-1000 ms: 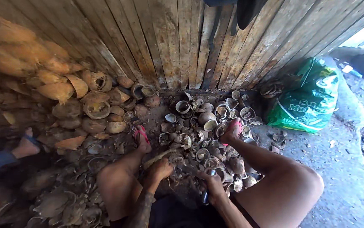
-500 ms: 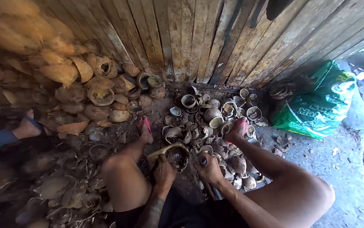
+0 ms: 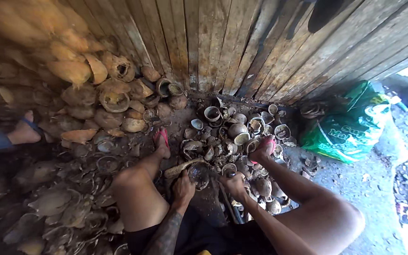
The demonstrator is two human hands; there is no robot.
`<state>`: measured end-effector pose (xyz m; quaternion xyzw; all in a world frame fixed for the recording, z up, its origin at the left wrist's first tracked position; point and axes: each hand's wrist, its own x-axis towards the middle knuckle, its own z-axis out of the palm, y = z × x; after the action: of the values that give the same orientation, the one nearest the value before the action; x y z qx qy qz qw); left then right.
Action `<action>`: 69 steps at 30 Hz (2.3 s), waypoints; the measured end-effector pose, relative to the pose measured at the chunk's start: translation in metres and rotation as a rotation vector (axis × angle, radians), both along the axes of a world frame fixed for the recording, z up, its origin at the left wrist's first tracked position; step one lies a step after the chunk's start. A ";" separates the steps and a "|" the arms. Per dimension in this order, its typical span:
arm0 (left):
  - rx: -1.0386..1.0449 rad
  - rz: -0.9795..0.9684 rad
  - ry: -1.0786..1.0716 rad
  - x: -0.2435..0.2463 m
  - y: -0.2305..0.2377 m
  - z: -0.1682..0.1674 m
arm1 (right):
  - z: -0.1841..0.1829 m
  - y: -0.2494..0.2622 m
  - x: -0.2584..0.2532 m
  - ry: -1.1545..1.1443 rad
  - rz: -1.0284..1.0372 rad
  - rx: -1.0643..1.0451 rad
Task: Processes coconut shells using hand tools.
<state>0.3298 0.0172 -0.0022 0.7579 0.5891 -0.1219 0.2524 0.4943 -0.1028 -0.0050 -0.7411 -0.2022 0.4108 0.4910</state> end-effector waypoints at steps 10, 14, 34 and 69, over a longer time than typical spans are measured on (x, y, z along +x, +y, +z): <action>0.079 0.017 0.016 -0.001 -0.016 0.005 | 0.010 -0.027 -0.010 -0.200 0.167 0.045; 0.149 0.001 -0.008 0.003 -0.018 0.000 | 0.012 -0.029 -0.002 -0.282 0.151 0.042; 0.136 -0.043 0.013 0.013 -0.004 -0.002 | 0.007 -0.030 -0.016 -0.352 -0.006 0.165; 0.162 -0.261 0.153 0.040 0.056 0.154 | 0.045 -0.063 -0.006 1.045 -0.851 0.546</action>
<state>0.3701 0.0737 0.1516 0.8344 0.5109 -0.1631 0.1267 0.4882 -0.1653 0.0404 -0.3136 0.2692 0.4194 0.8083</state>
